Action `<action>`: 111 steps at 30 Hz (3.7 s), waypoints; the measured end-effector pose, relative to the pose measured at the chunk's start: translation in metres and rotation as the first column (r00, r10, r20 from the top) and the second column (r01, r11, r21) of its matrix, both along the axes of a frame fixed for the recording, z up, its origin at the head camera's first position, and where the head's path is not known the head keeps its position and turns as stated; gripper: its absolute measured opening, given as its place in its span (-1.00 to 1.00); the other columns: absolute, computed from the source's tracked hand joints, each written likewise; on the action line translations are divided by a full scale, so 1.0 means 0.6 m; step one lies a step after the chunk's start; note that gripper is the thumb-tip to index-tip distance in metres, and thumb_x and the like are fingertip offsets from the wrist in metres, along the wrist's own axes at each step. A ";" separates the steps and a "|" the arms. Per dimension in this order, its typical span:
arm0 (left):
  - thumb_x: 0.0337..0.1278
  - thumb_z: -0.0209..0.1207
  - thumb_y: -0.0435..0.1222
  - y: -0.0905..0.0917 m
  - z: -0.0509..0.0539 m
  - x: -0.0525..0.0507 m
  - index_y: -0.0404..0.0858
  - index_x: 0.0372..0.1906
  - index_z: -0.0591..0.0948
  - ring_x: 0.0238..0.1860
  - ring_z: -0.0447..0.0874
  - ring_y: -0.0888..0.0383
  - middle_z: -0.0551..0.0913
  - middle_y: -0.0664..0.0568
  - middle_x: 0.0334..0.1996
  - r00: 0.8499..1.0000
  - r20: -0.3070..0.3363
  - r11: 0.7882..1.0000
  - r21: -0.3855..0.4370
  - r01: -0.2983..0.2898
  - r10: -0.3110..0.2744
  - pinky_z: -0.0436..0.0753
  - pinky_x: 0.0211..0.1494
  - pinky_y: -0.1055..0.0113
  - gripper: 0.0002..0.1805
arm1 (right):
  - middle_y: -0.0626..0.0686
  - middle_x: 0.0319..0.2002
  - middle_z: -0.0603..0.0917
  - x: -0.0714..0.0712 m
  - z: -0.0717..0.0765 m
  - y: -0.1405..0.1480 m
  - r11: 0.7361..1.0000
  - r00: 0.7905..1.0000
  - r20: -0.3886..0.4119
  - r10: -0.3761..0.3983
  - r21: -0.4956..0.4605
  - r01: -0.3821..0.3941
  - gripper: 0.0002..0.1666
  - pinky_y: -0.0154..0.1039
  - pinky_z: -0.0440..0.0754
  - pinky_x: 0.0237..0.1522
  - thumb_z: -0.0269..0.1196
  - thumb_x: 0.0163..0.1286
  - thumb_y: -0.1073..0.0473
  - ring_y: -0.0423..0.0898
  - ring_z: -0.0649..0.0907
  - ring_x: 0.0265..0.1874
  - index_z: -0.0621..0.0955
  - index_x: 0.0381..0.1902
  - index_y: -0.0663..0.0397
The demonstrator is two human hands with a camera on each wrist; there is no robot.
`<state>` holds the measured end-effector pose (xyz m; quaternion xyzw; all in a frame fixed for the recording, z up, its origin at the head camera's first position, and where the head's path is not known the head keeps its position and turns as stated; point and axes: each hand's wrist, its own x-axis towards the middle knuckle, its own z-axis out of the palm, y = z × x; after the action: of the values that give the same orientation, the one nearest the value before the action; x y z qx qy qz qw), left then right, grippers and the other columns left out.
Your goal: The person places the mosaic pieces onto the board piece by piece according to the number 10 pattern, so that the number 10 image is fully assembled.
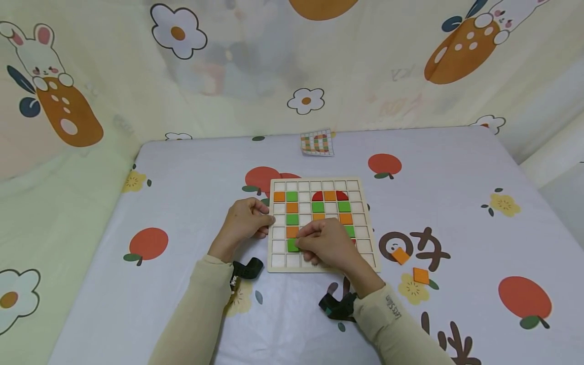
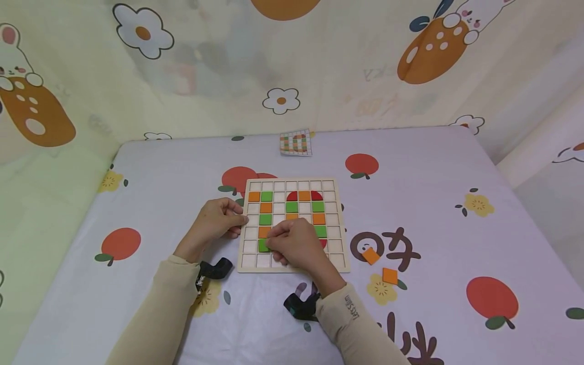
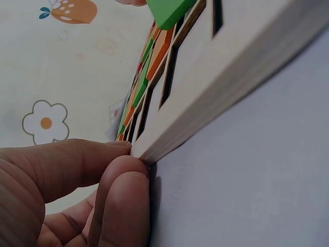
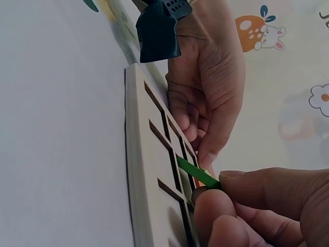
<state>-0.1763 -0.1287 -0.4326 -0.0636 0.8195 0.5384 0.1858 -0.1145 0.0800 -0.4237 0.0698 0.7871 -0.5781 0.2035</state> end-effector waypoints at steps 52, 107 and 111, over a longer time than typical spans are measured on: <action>0.18 0.43 -0.40 0.002 -0.005 -0.001 -0.33 -0.14 0.63 -0.62 0.61 0.20 0.64 -0.06 -0.49 1.000 -0.016 1.000 -0.002 -0.017 0.017 0.70 -0.48 0.43 -0.78 | 0.25 0.08 0.69 0.079 0.009 0.278 0.899 0.970 -0.067 -0.235 0.365 0.242 -0.45 -0.29 0.62 -0.22 0.43 0.39 -0.11 0.09 0.56 0.00 0.72 0.07 0.24; 0.20 0.43 -0.39 0.000 -0.002 0.001 -0.33 -0.13 0.62 -0.60 0.66 0.18 0.64 -0.08 -0.45 1.000 -0.008 1.000 0.015 -0.020 0.020 0.72 -0.46 0.41 -0.77 | 0.15 -0.31 0.77 0.038 0.007 0.152 0.990 0.991 -0.032 -0.132 -0.062 0.130 -0.68 -0.28 0.80 -0.33 0.34 0.41 0.31 -0.09 0.79 -0.44 0.62 0.02 0.45; 0.21 0.43 -0.38 0.000 -0.001 0.000 -0.33 -0.13 0.62 -0.60 0.67 0.18 0.64 -0.08 -0.46 1.000 -0.005 1.000 0.009 -0.017 0.017 0.73 -0.46 0.40 -0.77 | 0.15 -0.32 0.79 0.032 0.007 0.131 0.993 0.993 -0.037 -0.110 -0.043 0.108 -0.71 -0.29 0.79 -0.36 0.36 0.41 0.28 -0.07 0.79 -0.46 0.67 -0.01 0.39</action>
<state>-0.1761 -0.1288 -0.4332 -0.0683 0.8170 0.5438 0.1792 -0.0955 0.1585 -0.4193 0.0970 0.7739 -0.6057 0.1575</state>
